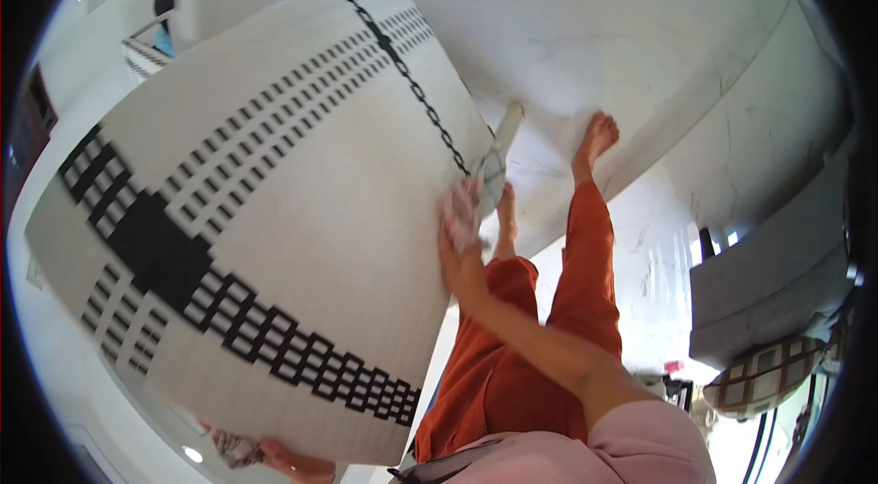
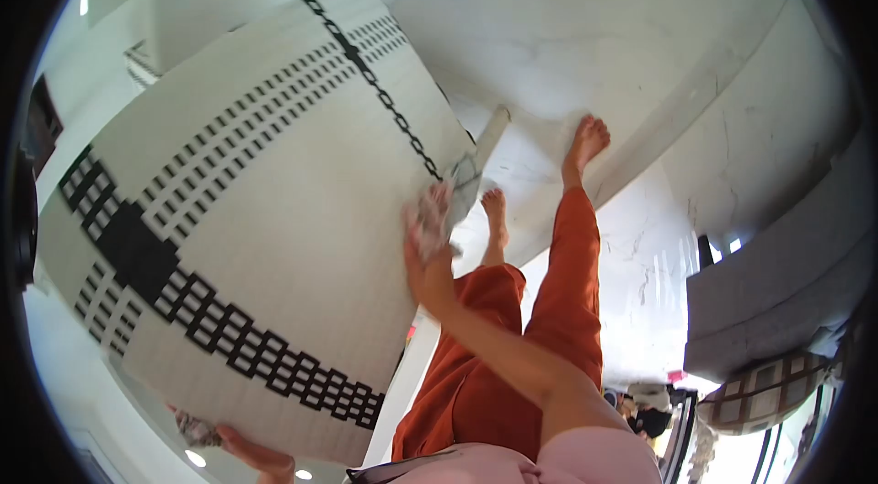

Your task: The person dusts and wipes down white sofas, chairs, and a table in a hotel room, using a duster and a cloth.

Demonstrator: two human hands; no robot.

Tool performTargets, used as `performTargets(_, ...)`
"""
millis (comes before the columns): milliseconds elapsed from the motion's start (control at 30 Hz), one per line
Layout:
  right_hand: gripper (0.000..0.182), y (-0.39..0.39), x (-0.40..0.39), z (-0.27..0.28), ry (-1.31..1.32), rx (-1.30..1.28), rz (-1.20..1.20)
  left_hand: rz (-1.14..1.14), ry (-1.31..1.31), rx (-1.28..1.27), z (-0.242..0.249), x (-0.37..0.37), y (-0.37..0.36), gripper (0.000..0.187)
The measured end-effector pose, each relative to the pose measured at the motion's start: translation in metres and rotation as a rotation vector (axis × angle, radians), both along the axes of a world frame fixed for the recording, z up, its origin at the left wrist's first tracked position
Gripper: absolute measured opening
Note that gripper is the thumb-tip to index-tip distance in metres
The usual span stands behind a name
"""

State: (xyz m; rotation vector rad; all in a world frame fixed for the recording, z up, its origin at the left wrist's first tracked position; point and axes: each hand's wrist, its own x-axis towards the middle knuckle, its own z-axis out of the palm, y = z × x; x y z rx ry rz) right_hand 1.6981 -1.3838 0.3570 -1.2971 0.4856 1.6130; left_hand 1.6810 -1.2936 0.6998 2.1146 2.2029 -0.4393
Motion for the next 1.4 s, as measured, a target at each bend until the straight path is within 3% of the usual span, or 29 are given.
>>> performTargets(33, 0.044, 0.006, 0.034, 0.046, -0.416, 0.376, 0.374, 0.108, -0.226, 0.06, 0.007, 0.001, 0.0, 0.079)
performTargets(67, 0.049, 0.026, 0.043, 0.093, 0.178, 0.287, -0.094, 0.206, -0.455, 0.119, 0.021, -0.004, -0.007, 0.084)
performTargets(100, 0.053, 0.043, 0.044, 0.127, 0.787, 0.169, -0.533, 0.296, -0.689, 0.177, -0.016, 0.021, -0.002, 0.089)
performTargets(167, 0.058, 0.059, 0.041, 0.15, 0.399, 0.598, -0.072, 0.214, -0.694, 0.204, -0.024, 0.029, 0.011, 0.088)
performTargets(233, 0.059, 0.14, 0.074, 0.152, -0.746, 1.046, 0.257, 0.216, -0.829, 0.164, -0.026, 0.035, 0.02, 0.086)
performTargets(300, 0.054, 0.223, 0.078, 0.154, -0.478, 0.95, 0.156, 0.18, -0.844, 0.192, -0.027, 0.031, 0.019, 0.08)
performTargets(367, 0.052, 0.288, 0.092, 0.171, -0.601, 0.8, 0.095, 0.17, -0.894, 0.195, -0.029, 0.027, 0.018, 0.076)
performTargets(467, 0.053, 0.298, 0.089, 0.195, -0.677, 0.854, -0.004, 0.144, -0.952, 0.157, -0.024, 0.028, 0.016, 0.071)
performTargets(533, 0.054, 0.252, 0.091, 0.202, -0.886, 1.234, 0.018, 0.123, -0.968, 0.109, -0.023, 0.026, 0.019, 0.07)
performTargets(600, 0.045, 0.187, 0.093, 0.259, -0.103, 1.122, -0.229, 0.134, -1.03, 0.083, -0.025, 0.015, 0.02, 0.069)
performTargets(633, 0.045, 0.188, 0.091, 0.261, -0.111, 1.13, -0.212, 0.15, -1.073, 0.045, -0.026, 0.01, 0.019, 0.068)
performTargets(733, 0.048, 0.219, 0.086, 0.252, -0.747, 1.152, 0.01, 0.159, -1.108, 0.029, -0.019, 0.016, 0.019, 0.067)
performTargets(833, 0.052, 0.317, 0.101, 0.264, -0.984, 1.157, 0.132, 0.149, -1.066, 0.078, -0.012, 0.025, 0.025, 0.065)
performTargets(933, 0.051, 0.348, 0.107, 0.271, -1.026, 1.121, 0.263, 0.07, -1.047, 0.076, -0.016, 0.02, 0.024, 0.06)
performTargets(1000, 0.051, 0.337, 0.107, 0.28, -1.025, 1.079, 0.347, 0.044, -1.061, 0.1, -0.018, 0.019, 0.025, 0.059)
performTargets(1133, 0.052, 0.265, 0.093, 0.279, -1.162, 1.043, 0.271, -0.018, -1.111, 0.162, -0.021, 0.013, 0.024, 0.054)
performTargets(1200, 0.056, 0.22, 0.089, 0.281, -1.008, 1.018, 0.283, -0.038, -1.186, 0.189, -0.027, 0.009, 0.023, 0.051)
performTargets(1300, 0.06, 0.154, 0.078, 0.281, -0.973, 1.006, 0.301, 0.085, -1.366, 0.151, -0.036, -0.005, 0.018, 0.043)
performTargets(1400, 0.065, 0.084, 0.063, 0.289, -1.0, 0.975, 0.353, 0.399, -1.764, 0.291, -0.058, -0.028, 0.009, 0.04)
